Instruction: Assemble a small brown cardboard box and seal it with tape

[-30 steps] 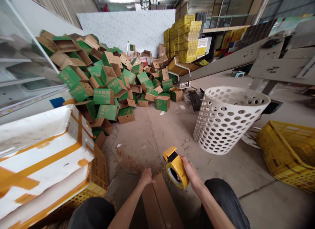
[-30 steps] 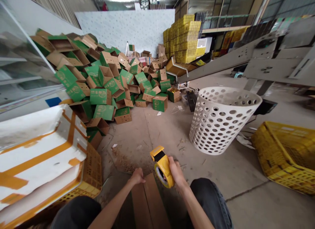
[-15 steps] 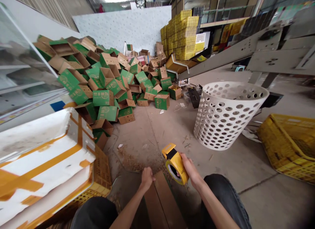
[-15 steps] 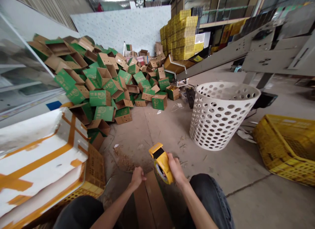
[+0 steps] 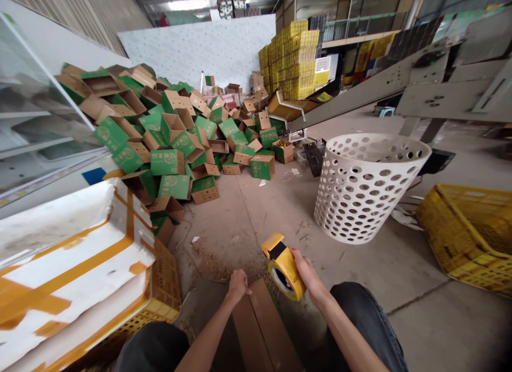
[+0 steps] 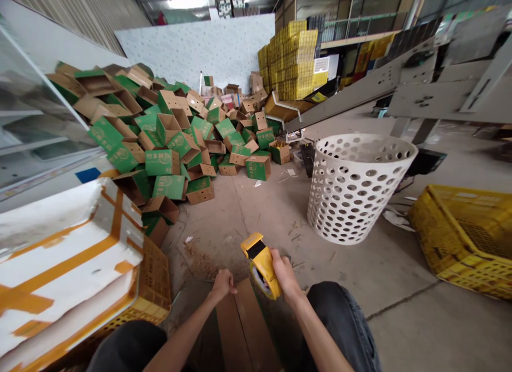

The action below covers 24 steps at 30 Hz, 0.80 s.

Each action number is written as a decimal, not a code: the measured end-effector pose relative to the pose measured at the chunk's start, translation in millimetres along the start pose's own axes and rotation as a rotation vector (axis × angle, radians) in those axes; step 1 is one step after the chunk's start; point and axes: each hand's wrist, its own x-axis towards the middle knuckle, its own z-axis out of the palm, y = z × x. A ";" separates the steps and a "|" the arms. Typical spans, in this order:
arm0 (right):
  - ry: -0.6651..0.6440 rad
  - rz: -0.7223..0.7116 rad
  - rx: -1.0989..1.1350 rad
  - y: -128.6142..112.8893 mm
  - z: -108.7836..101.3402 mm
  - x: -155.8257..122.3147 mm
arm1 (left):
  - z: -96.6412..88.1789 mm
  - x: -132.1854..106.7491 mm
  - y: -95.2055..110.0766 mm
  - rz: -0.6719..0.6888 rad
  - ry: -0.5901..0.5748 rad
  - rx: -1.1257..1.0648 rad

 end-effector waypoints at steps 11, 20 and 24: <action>0.006 0.000 -0.009 -3.6 0.3 -3.2 | 1.6 -3.5 3.5 -0.020 0.036 0.050; -0.010 0.019 -0.024 0.6 -1.6 3.0 | -0.4 -5.3 2.0 0.016 0.046 -0.078; 0.003 0.011 -0.032 -0.3 -2.0 1.0 | -2.0 -2.2 -1.7 0.026 0.035 -0.104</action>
